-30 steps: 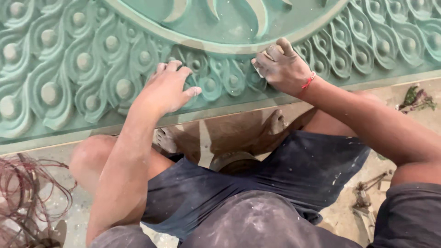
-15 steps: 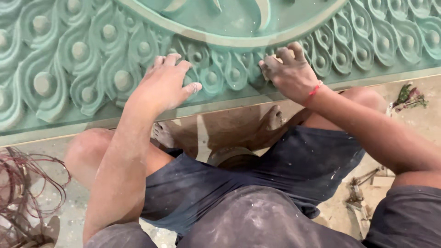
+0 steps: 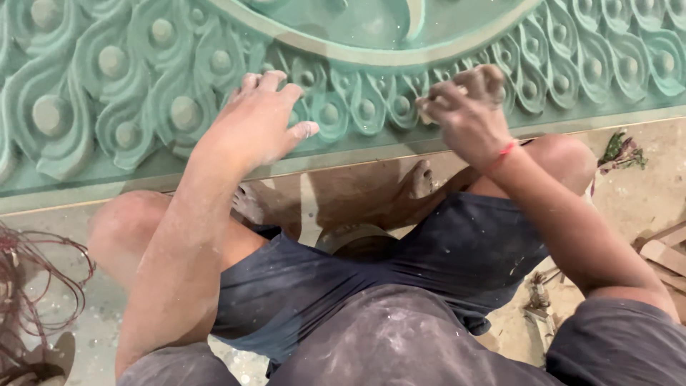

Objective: The person is carving a decorative pattern into a large, light green plaster panel. They use a small chisel-like tool to refine the details of the design, which features a central sun motif surrounded by peacock feather patterns.

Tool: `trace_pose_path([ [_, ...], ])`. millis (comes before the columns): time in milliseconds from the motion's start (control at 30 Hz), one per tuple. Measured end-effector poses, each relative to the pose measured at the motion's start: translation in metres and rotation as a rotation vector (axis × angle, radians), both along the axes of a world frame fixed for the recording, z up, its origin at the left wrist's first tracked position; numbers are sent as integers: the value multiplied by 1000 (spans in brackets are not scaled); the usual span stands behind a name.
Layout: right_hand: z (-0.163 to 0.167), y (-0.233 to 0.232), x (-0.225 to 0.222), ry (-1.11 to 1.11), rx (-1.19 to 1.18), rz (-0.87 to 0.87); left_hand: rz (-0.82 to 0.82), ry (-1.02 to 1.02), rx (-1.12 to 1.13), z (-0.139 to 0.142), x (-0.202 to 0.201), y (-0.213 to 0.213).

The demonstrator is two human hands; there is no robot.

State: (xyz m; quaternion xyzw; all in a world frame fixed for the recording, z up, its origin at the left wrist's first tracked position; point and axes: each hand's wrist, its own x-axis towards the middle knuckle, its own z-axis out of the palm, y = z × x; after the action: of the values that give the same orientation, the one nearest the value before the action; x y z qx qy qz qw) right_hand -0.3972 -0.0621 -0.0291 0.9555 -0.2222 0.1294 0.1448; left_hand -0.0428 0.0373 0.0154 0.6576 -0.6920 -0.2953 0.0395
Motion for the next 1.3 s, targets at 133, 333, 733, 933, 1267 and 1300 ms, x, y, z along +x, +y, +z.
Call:
trace_pose_path([
  [133,-8,25,15,-3,36,-48,0,-31,-2,-2,1,-1],
  [333,5,40,39,-233,200,-164,-11,11,19,-5,-2,-3],
  [733,-18,50,101,-577,382,-617,-31,7,-59,-2,-2,1],
  [933,-43,43,116,-609,278,-733,-35,77,-111,2,-5,6],
  [1267,-50,5,76,-489,420,-622,-31,108,-108,-1,-5,6],
  [1300,-42,-3,63,-426,383,-556,-33,93,-101,-2,-6,4],
])
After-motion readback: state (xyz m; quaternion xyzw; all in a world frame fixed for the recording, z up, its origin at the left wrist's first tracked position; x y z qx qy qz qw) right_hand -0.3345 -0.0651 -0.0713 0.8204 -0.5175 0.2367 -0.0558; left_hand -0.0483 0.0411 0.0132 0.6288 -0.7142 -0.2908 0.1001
